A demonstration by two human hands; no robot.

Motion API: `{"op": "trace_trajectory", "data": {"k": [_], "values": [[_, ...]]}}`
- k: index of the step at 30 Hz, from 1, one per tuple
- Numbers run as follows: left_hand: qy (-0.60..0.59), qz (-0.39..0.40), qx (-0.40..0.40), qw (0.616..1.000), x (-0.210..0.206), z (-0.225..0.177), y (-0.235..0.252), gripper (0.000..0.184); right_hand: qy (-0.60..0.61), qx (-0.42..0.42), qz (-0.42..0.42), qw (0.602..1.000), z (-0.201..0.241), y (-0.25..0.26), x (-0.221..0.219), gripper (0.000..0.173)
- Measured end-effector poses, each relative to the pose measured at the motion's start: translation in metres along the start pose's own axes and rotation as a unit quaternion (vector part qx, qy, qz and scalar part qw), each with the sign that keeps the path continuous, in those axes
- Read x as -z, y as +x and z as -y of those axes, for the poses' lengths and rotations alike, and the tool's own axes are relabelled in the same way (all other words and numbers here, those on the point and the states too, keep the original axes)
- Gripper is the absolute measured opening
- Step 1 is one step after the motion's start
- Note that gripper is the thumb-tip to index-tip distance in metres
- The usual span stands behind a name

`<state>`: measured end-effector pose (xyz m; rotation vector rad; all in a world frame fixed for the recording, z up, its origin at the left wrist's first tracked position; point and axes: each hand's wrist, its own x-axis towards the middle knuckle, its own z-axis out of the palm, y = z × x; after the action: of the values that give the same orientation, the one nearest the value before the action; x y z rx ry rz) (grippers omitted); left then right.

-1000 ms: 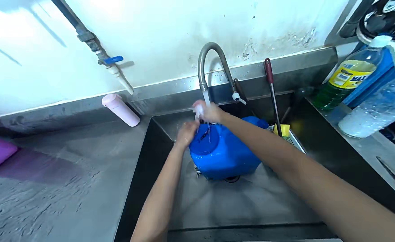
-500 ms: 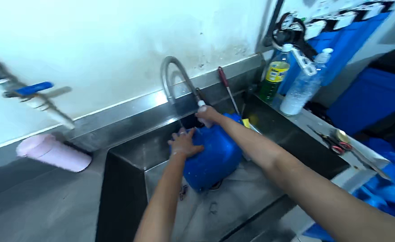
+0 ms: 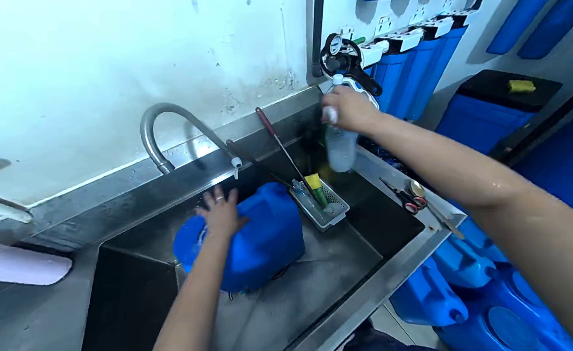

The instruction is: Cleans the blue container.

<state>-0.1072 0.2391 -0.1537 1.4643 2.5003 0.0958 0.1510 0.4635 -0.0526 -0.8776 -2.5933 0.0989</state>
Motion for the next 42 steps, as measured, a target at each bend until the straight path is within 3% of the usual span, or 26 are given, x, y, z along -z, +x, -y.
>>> {"op": "trace_trajectory", "data": {"k": [1,3,5,7,10,13,15,19,23,27,29,31,32,33,34,37,39,41,42], "values": [[-0.061,-0.029,-0.048,0.997,-0.001,-0.032,-0.001,0.099,0.044,0.048,-0.067,0.996,0.007,-0.008,0.005,0.033],[-0.183,-0.121,-0.135,0.966,-0.010,-0.090,0.005,0.114,0.178,0.046,-0.157,0.970,0.011,-0.025,0.017,0.034],[-0.195,-0.205,-0.173,0.943,0.002,-0.129,0.016,0.099,0.324,-0.046,-0.243,0.913,-0.011,-0.039,0.008,0.033],[-0.043,-0.193,-0.196,0.961,0.017,-0.141,0.018,0.080,0.477,-0.175,-0.267,0.819,-0.041,-0.067,-0.053,0.029],[0.189,-0.138,-0.252,0.939,0.036,-0.163,0.025,0.069,0.694,-0.374,-0.137,0.600,-0.048,-0.107,-0.161,0.032],[0.311,-0.127,-0.307,0.891,0.034,-0.189,0.031,0.055,0.797,-0.450,-0.051,0.400,-0.033,-0.118,-0.208,0.030],[0.360,-0.114,-0.304,0.875,0.040,-0.200,0.034,0.048,0.827,-0.449,-0.033,0.336,-0.034,-0.116,-0.220,0.026],[0.372,-0.109,-0.279,0.879,0.065,-0.207,0.032,0.035,0.862,-0.418,0.005,0.287,-0.051,-0.117,-0.231,0.030],[0.393,-0.103,-0.237,0.883,0.086,-0.206,0.024,0.032,0.879,-0.396,0.025,0.266,-0.060,-0.116,-0.238,0.037],[0.370,-0.095,-0.207,0.901,0.081,-0.193,0.022,0.033,0.888,-0.351,0.050,0.292,-0.065,-0.118,-0.242,0.037],[0.264,-0.067,-0.155,0.950,0.069,-0.189,0.031,0.050,0.871,-0.341,0.052,0.350,-0.063,-0.121,-0.232,0.033],[0.068,-0.036,-0.105,0.992,0.037,-0.190,0.052,0.066,0.807,-0.378,0.042,0.453,-0.048,-0.124,-0.214,0.030],[-0.067,-0.023,-0.098,0.993,0.012,-0.196,0.066,0.072,0.758,-0.386,0.067,0.522,-0.039,-0.127,-0.205,0.032],[-0.213,0.002,-0.093,0.973,-0.016,-0.208,0.081,0.078,0.705,-0.373,0.121,0.591,-0.031,-0.135,-0.198,0.037],[-0.342,0.030,-0.091,0.935,-0.044,-0.225,0.095,0.084,0.672,-0.338,0.188,0.632,-0.026,-0.146,-0.194,0.040],[-0.517,0.028,-0.126,0.846,-0.115,-0.279,0.129,0.094,0.660,-0.299,0.281,0.629,-0.009,-0.173,-0.215,0.016],[-0.552,-0.006,-0.153,0.819,-0.144,-0.304,0.138,0.096,0.612,-0.297,0.351,0.644,-0.011,-0.179,-0.217,0.028],[-0.539,-0.004,-0.164,0.826,-0.148,-0.313,0.139,0.102,0.551,-0.267,0.388,0.689,-0.015,-0.175,-0.208,0.038],[-0.496,0.016,-0.167,0.852,-0.139,-0.307,0.136,0.106,0.547,-0.249,0.378,0.704,-0.018,-0.173,-0.210,0.040]]}}
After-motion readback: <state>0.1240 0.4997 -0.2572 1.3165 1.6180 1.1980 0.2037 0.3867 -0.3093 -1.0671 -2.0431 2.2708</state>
